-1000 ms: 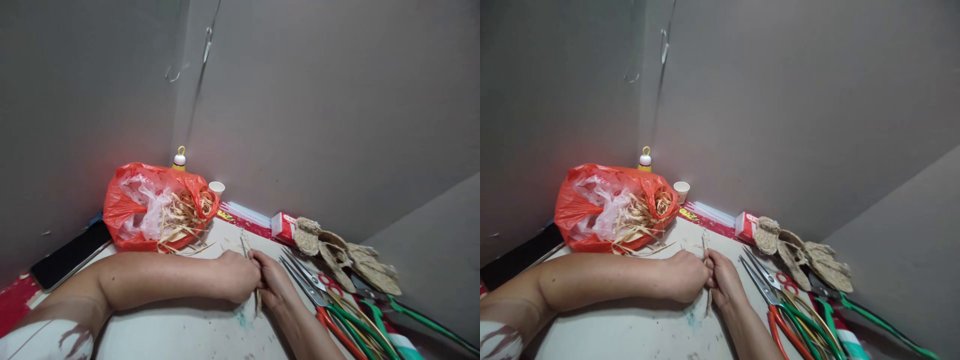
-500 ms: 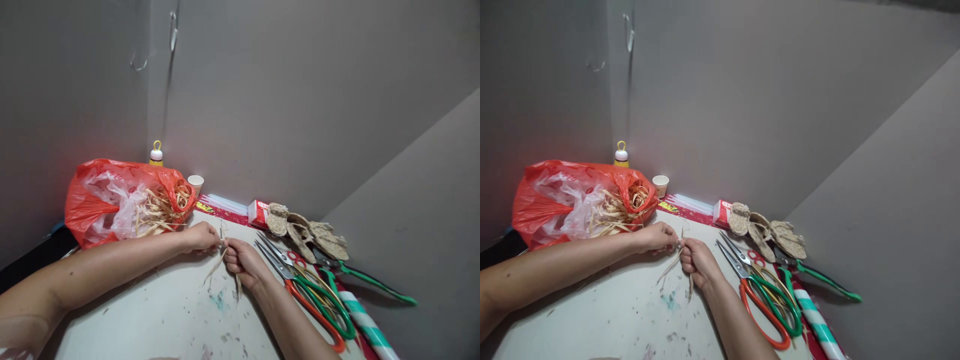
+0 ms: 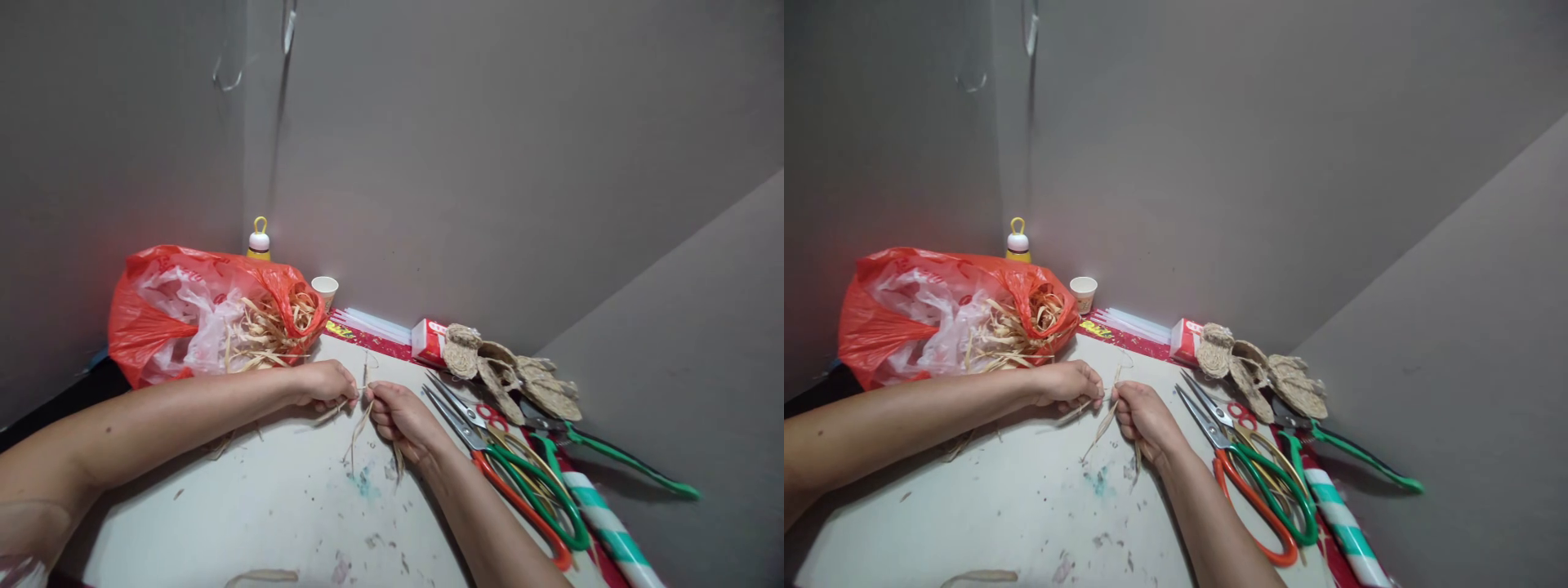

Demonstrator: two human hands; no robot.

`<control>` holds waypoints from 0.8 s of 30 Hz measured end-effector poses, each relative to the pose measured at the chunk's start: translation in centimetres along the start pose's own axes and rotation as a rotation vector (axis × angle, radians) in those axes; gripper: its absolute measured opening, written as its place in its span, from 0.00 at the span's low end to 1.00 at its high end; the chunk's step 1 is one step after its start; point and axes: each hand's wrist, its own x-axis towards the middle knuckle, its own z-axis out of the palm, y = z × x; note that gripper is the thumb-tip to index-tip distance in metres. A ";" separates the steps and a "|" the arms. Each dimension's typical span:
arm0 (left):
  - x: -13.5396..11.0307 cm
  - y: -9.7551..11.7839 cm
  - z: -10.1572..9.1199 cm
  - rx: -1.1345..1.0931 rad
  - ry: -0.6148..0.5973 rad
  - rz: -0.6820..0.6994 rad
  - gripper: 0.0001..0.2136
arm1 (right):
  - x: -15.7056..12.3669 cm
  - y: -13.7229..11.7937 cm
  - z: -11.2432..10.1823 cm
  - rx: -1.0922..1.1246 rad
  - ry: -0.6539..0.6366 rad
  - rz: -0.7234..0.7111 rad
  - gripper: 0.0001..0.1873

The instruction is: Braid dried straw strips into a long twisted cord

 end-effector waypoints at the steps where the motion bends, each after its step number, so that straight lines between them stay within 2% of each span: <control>1: -0.3 -0.1 0.0 0.028 0.008 -0.004 0.08 | 0.1 0.0 -0.1 -0.002 0.007 0.003 0.11; 4: -1.9 -0.1 -0.4 0.236 0.061 0.036 0.07 | 0.2 0.2 -0.4 0.007 0.011 0.003 0.10; 8: -6.3 1.8 -2.2 0.492 0.025 0.126 0.07 | 0.4 0.2 -0.8 0.029 0.027 0.020 0.09; 11: -9.7 3.6 -4.3 0.511 0.264 0.302 0.08 | 0.5 0.1 -0.8 0.033 0.020 0.036 0.09; 13: -11.1 4.1 -5.6 0.578 0.376 0.388 0.08 | 0.5 0.1 -0.8 0.037 0.003 0.042 0.10; 16: -11.5 3.3 -6.7 0.780 0.476 0.358 0.07 | 0.5 0.1 -0.7 0.042 -0.017 0.041 0.10; 20: -10.0 1.5 -6.4 1.033 0.567 0.294 0.06 | 0.4 0.1 -0.8 0.033 -0.030 0.026 0.10; 24: -8.8 1.5 -6.2 1.058 0.583 0.306 0.08 | 0.3 0.1 -0.8 0.026 -0.049 0.029 0.10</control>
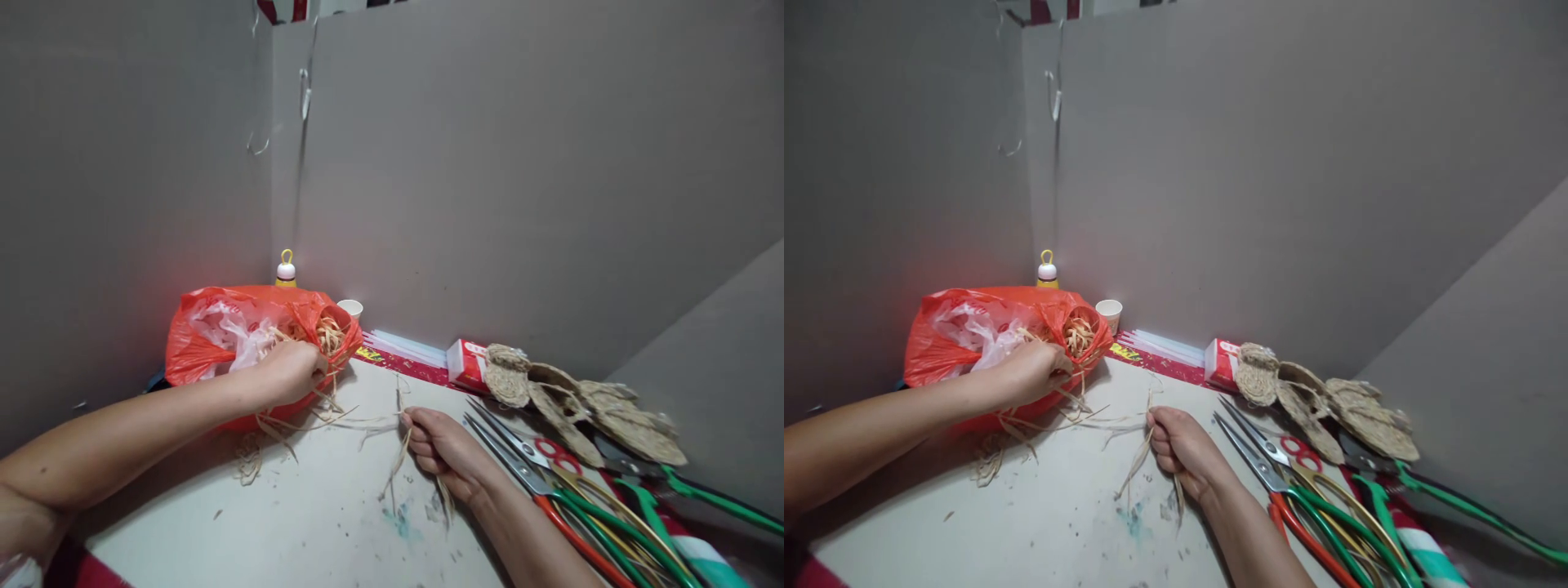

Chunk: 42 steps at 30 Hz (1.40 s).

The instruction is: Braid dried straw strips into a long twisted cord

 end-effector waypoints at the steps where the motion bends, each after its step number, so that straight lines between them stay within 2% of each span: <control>1: 0.2 0.1 -0.3 -0.047 0.016 0.018 0.08 | 0.0 0.0 0.0 -0.001 -0.001 -0.001 0.10; 6: 0.3 0.8 -3.8 -0.498 0.252 0.057 0.04 | -0.1 -0.2 0.2 -0.013 0.014 0.004 0.11; 10: -0.2 1.2 -5.7 -0.843 0.369 0.022 0.04 | -0.1 -0.1 0.3 -0.025 0.016 0.004 0.12; 16: -0.4 0.1 -6.6 -0.884 0.761 0.079 0.07 | 0.1 0.0 0.2 -0.037 0.010 -0.007 0.12; 18: -0.5 -0.1 -7.0 -0.849 0.817 0.079 0.08 | 0.2 0.1 0.1 -0.045 0.004 -0.003 0.13; 20: -0.8 0.0 -7.6 -0.796 0.812 0.067 0.08 | 0.3 0.2 0.0 -0.052 -0.005 0.005 0.13; 24: -1.5 0.8 -8.4 -0.795 0.717 0.057 0.07 | 0.2 0.2 0.0 -0.051 -0.016 -0.007 0.13; 28: -1.6 2.2 -7.5 -1.067 0.407 -0.060 0.07 | -0.4 -0.3 0.4 -0.062 -0.006 -0.015 0.13; 31: -1.2 3.5 -5.3 -1.203 0.180 -0.181 0.06 | -0.5 -0.6 0.5 -0.038 -0.004 -0.013 0.10; 34: -0.5 5.1 -2.1 -1.255 -0.009 -0.258 0.07 | -0.4 -0.8 0.3 -0.023 -0.025 -0.019 0.09; 38: 0.5 7.1 2.0 -1.238 -0.204 -0.338 0.07 | -0.3 -0.8 0.2 -0.017 -0.030 -0.030 0.09; 42: 1.0 8.0 4.2 -1.181 -0.324 -0.394 0.09 | -0.4 -0.8 0.2 -0.012 -0.019 -0.027 0.08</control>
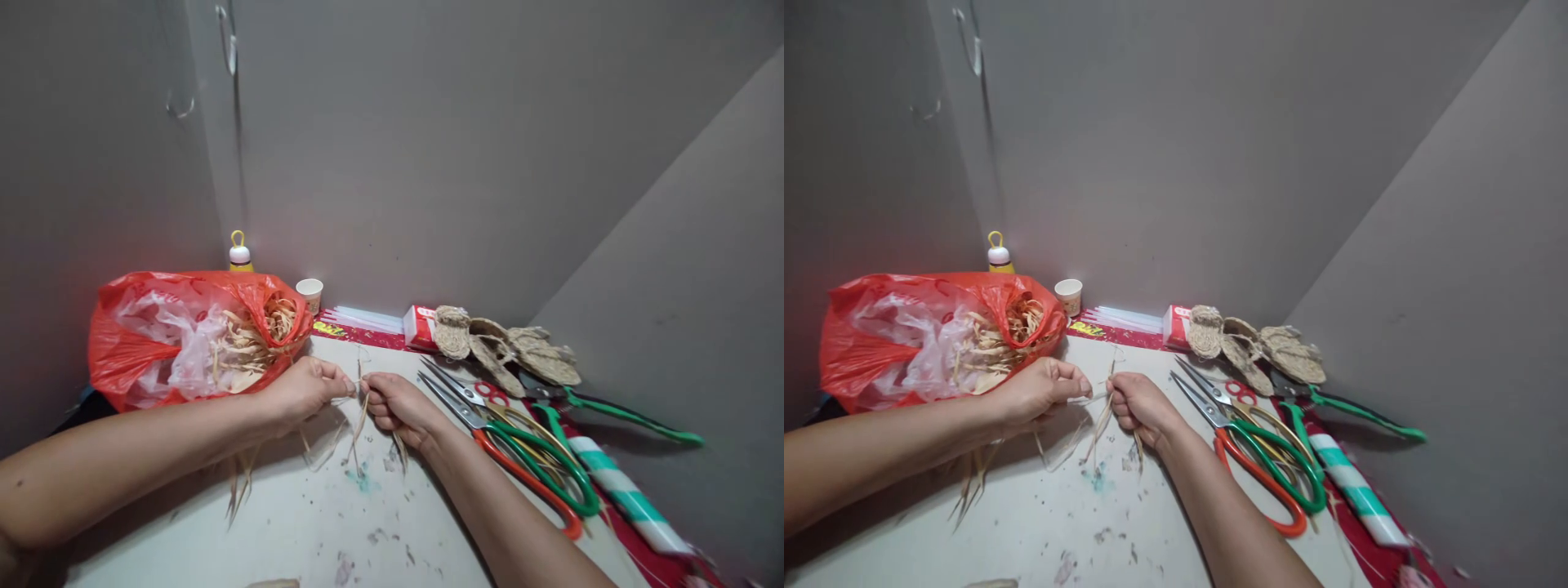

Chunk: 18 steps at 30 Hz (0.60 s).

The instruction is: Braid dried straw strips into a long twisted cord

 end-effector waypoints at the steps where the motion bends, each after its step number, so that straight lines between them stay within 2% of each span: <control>1: 0.2 -0.2 0.1 0.002 -0.006 -0.011 0.10 | 0.0 0.0 0.0 0.002 0.002 0.001 0.07; 5: 1.1 -1.3 0.0 -0.129 -0.017 -0.030 0.09 | 0.0 -0.1 -0.2 0.009 0.001 0.006 0.06; 10: 2.6 -2.2 -0.5 -0.314 -0.094 -0.037 0.06 | 0.1 0.0 -0.2 0.008 -0.012 0.001 0.07; 18: 3.9 -0.1 -0.3 -0.254 -0.052 0.022 0.03 | 0.0 0.0 -0.4 0.001 -0.004 -0.001 0.08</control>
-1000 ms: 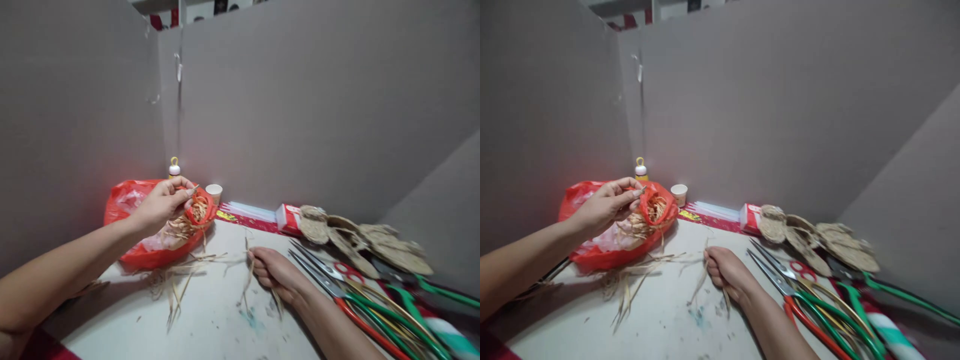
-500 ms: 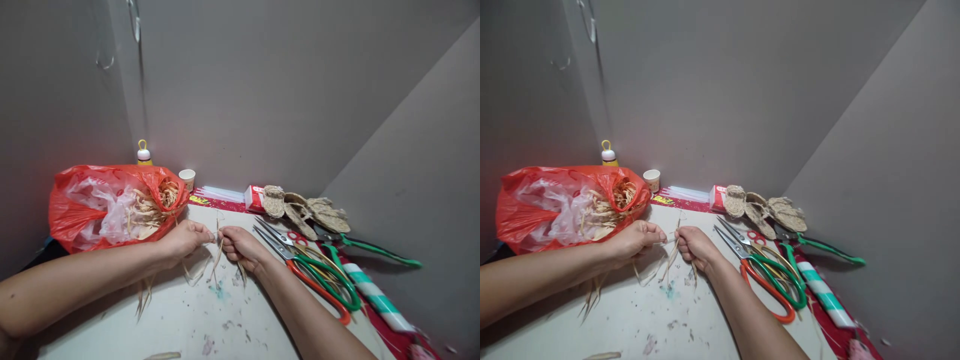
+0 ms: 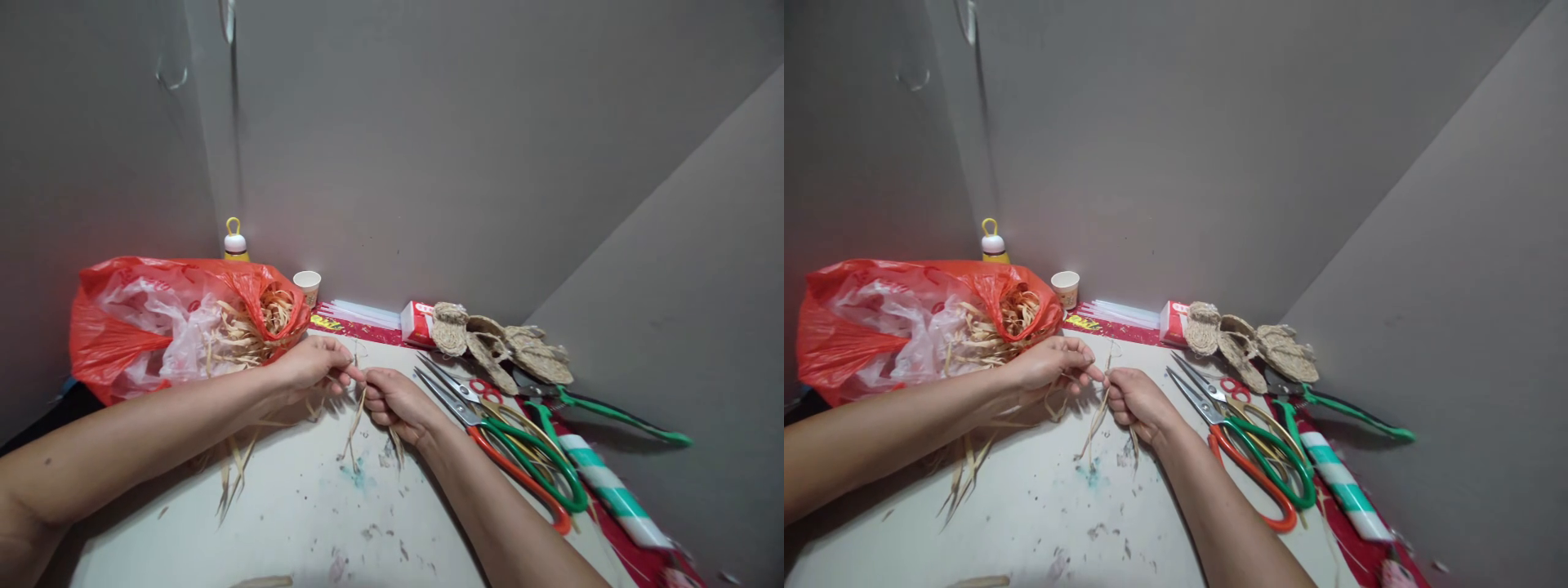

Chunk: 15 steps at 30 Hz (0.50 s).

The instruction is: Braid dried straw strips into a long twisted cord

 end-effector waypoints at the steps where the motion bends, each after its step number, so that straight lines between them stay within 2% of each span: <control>1: 0.0 0.3 0.0 0.014 0.011 0.006 0.03 | 0.0 0.0 0.0 0.001 -0.002 0.004 0.08; 8: -0.4 1.7 -0.5 0.231 0.117 0.142 0.02 | 0.1 0.1 0.0 0.003 -0.002 0.012 0.09; 11: -0.7 2.2 -0.6 0.213 0.143 0.116 0.01 | 0.1 0.1 0.0 0.004 -0.002 0.012 0.09; 15: -0.3 1.8 -0.6 0.154 0.123 0.033 0.04 | 0.0 0.0 0.0 -0.001 -0.009 0.011 0.09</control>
